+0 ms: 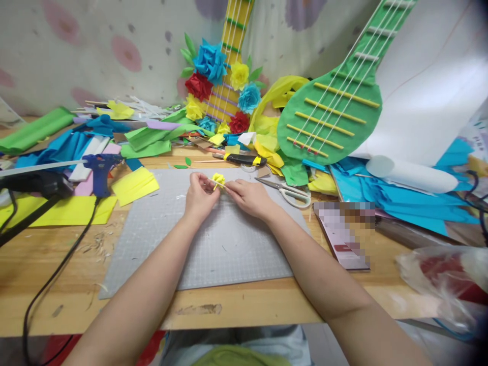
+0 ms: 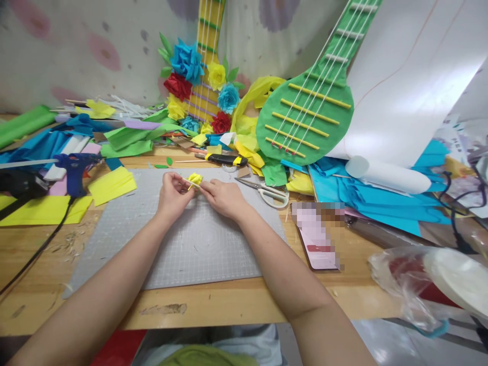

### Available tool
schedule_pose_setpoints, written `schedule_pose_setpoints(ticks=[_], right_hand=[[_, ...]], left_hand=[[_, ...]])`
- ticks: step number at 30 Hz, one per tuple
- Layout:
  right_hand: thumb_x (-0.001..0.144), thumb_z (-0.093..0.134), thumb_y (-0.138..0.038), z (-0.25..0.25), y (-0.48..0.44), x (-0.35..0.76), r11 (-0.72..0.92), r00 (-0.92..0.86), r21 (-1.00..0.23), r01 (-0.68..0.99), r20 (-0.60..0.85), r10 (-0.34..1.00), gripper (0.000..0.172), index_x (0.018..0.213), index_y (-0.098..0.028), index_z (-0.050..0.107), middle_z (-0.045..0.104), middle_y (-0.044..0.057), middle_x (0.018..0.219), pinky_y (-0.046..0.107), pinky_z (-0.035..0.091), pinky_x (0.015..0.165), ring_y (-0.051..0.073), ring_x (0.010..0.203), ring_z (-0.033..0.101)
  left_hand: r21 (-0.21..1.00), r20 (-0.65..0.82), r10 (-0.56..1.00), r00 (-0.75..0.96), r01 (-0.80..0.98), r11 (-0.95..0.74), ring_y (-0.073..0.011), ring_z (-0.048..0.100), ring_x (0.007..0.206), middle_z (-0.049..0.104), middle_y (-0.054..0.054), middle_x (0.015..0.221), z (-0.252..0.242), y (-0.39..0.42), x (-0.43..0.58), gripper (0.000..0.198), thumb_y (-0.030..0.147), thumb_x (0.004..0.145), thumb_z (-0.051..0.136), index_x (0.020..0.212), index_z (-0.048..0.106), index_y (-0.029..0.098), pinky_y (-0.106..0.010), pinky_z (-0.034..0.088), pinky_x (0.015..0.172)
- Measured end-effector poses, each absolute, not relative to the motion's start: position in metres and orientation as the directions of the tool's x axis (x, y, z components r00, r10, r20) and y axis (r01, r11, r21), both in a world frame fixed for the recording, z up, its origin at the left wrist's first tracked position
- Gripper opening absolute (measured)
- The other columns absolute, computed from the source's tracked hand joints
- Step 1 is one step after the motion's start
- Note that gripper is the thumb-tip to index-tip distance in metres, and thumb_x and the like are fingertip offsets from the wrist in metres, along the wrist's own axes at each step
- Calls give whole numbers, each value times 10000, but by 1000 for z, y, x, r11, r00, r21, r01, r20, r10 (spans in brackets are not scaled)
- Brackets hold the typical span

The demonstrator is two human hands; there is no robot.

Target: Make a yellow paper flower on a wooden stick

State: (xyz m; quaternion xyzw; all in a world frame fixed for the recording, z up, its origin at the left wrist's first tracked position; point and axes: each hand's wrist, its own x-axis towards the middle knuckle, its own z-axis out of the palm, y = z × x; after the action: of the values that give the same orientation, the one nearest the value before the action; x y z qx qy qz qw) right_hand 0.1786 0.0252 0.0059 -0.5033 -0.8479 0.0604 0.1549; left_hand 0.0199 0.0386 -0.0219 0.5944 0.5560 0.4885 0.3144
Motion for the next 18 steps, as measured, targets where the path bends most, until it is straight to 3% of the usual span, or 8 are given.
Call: schedule_pose_setpoints(ticks=[4, 9, 13, 18], right_hand=[[912, 334, -348, 3, 27, 178, 445, -408, -226, 866, 194, 892, 316, 1106, -296, 578, 612, 32, 899, 245, 304, 593, 144, 742, 545], [903, 354, -370, 0, 29, 177, 451, -370, -250, 857, 311, 876, 320, 1073, -292, 613, 569, 46, 891, 252, 322, 622, 156, 807, 509], [893, 384, -353, -1, 30, 177, 480, -354, -280, 831, 399, 846, 311, 1049, -261, 637, 535, 62, 934, 263, 345, 687, 159, 853, 483], [904, 362, -327, -2, 29, 176, 470, -334, -292, 833, 412, 848, 306, 1063, -252, 613, 553, 58, 913, 254, 336, 643, 156, 827, 487]], left_hand=[[951, 198, 978, -69, 256, -175, -86, 585, 629, 540, 40, 745, -22, 39, 22, 393, 179, 611, 596, 888, 319, 220, -216, 465, 598], [956, 189, 981, -42, 235, -174, -85, 587, 619, 526, 37, 778, -23, 37, 22, 379, 192, 630, 582, 900, 319, 227, -222, 472, 584], [918, 234, 971, -39, 337, -208, -83, 594, 648, 509, 34, 815, -21, 34, 21, 333, 211, 678, 554, 929, 338, 236, -211, 466, 591], [778, 322, 946, 26, 562, -280, -98, 574, 684, 525, 1, 867, -17, 32, 20, 161, 208, 774, 449, 932, 422, 231, -228, 449, 610]])
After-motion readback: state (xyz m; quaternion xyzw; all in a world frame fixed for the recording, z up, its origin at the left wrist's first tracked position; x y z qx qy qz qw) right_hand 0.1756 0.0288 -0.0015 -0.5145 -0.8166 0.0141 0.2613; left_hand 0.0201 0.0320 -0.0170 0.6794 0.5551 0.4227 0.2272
